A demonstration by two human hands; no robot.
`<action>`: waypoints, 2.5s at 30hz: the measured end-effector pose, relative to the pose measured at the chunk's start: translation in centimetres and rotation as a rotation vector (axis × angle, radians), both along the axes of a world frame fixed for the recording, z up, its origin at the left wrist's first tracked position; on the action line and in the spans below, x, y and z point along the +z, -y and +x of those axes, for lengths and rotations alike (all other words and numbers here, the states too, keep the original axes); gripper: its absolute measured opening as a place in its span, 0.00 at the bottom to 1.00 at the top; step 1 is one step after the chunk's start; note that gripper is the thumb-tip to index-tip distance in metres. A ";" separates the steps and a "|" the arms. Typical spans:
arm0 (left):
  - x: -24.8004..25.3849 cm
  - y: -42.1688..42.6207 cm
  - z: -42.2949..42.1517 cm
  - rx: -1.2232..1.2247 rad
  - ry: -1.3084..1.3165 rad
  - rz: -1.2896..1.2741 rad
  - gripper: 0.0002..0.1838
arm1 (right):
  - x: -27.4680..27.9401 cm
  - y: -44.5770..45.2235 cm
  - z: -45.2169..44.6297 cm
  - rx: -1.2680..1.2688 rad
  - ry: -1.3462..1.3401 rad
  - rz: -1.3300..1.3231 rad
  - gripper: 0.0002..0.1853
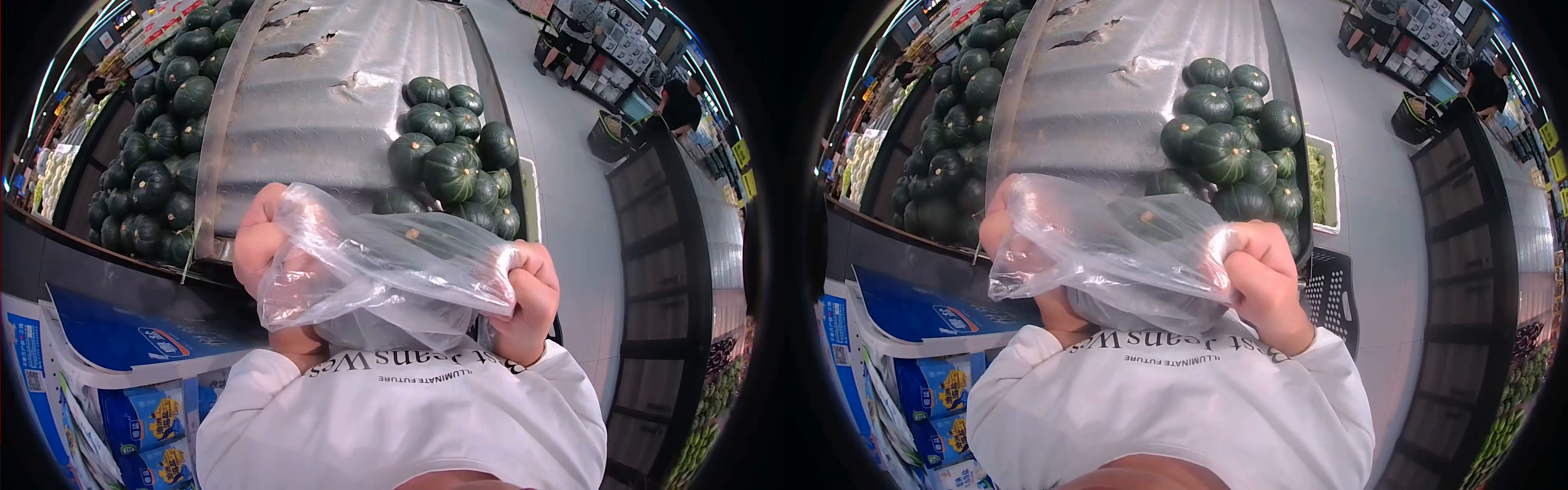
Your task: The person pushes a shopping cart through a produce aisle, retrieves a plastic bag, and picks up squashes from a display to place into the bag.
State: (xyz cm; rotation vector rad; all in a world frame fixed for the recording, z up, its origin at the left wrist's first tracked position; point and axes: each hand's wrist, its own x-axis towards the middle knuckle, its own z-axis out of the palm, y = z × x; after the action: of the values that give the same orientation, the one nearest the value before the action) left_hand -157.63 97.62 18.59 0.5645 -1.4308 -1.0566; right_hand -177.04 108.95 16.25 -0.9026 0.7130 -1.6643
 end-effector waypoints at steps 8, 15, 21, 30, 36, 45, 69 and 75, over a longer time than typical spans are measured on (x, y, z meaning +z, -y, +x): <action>-4.1 8.9 -0.2 -0.718 -0.236 0.494 0.04 | -2.8 3.8 -1.2 0.092 0.239 0.121 0.08; -5.6 9.5 -0.2 -0.507 -0.042 0.307 0.06 | -5.3 4.4 -2.2 0.105 0.395 0.123 0.08; -7.5 11.3 1.1 -0.840 -0.093 0.566 0.11 | -6.7 4.2 -3.1 0.161 0.253 0.179 0.10; -11.1 12.4 -0.3 -0.893 -0.193 0.580 0.23 | -7.4 4.4 -5.3 0.114 -0.195 0.342 0.14; -9.4 6.9 -2.8 -0.882 -0.016 0.544 0.46 | -7.3 4.7 -5.8 -0.130 -0.419 0.386 0.18; -11.2 10.1 -2.9 -1.034 0.233 0.306 0.51 | -1.0 6.9 -2.3 -0.420 -0.879 -0.442 0.10; -5.8 8.7 -4.5 -0.421 0.967 -0.612 0.23 | -5.6 8.1 -2.0 -0.359 -1.264 0.115 0.36; -5.8 7.9 -4.8 -0.515 1.015 -0.416 0.45 | -6.0 7.2 -2.3 -0.371 -1.113 0.066 0.37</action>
State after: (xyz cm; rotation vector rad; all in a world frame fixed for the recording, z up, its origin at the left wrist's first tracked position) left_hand -162.40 89.76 12.76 0.4391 -2.7211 -0.8170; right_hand -179.36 101.78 10.26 -1.7350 1.7436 -1.3184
